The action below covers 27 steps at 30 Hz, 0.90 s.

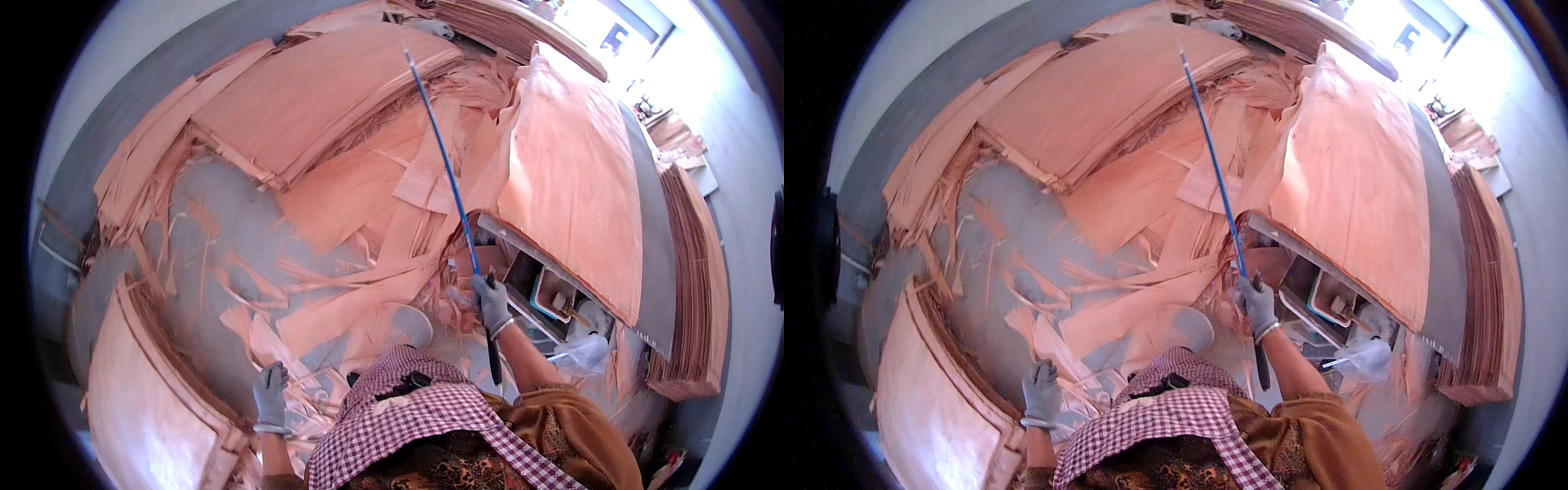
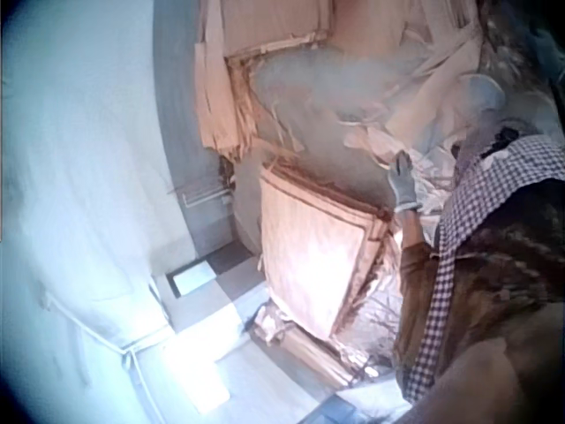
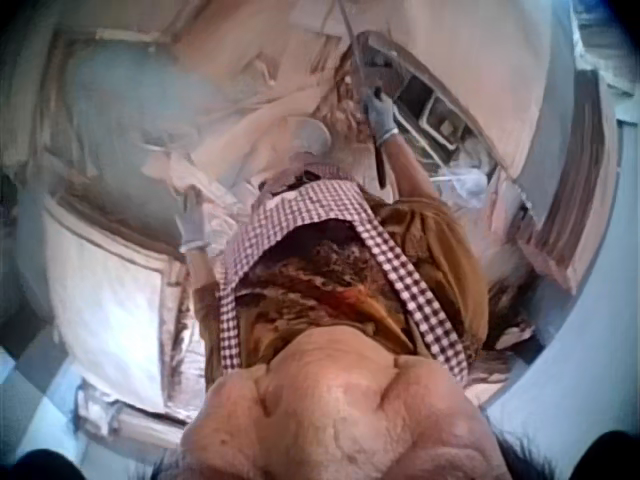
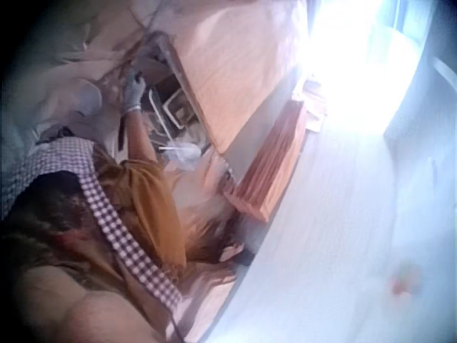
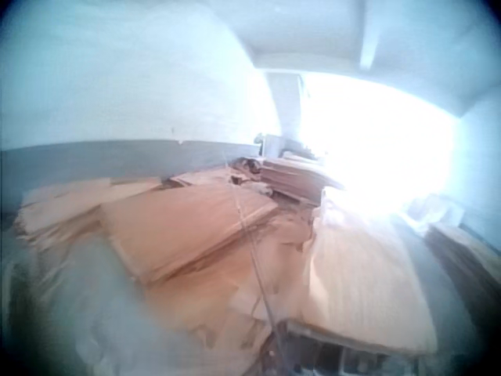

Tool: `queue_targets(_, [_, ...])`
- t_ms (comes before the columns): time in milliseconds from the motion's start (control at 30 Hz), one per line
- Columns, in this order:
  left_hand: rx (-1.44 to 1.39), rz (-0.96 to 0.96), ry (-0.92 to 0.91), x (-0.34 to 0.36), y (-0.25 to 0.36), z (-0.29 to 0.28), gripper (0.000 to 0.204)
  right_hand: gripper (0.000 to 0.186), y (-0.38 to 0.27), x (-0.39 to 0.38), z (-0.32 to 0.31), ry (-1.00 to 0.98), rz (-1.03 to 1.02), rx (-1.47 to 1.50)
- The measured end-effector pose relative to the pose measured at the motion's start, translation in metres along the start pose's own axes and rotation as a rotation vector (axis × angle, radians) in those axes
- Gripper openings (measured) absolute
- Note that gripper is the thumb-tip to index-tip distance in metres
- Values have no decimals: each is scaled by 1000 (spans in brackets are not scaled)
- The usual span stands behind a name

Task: The person trims wood veneer sheets using a hand-held blade and then bundles the sheets together with a blue strap by hand.

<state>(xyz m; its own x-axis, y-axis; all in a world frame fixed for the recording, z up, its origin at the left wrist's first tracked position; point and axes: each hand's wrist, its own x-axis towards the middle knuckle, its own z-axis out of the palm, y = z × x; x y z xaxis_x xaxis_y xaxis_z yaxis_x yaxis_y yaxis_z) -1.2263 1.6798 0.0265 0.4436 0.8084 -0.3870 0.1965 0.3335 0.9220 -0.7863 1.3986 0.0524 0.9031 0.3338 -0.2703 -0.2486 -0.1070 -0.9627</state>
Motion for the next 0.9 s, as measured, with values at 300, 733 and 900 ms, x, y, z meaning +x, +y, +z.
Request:
queue_targets(300, [388, 344, -653, 180, 134, 136, 45, 24, 12, 13, 48, 95, 85, -116])
queue_targets(733, [-369, -85, -1119, 301, 218, 381, 28, 30, 9, 24, 131, -121, 329, -372])
queue_targets(900, [67, -609, -1038, 384, 112, 510, 41, 26, 34, 6, 150, -166, 334, -372])
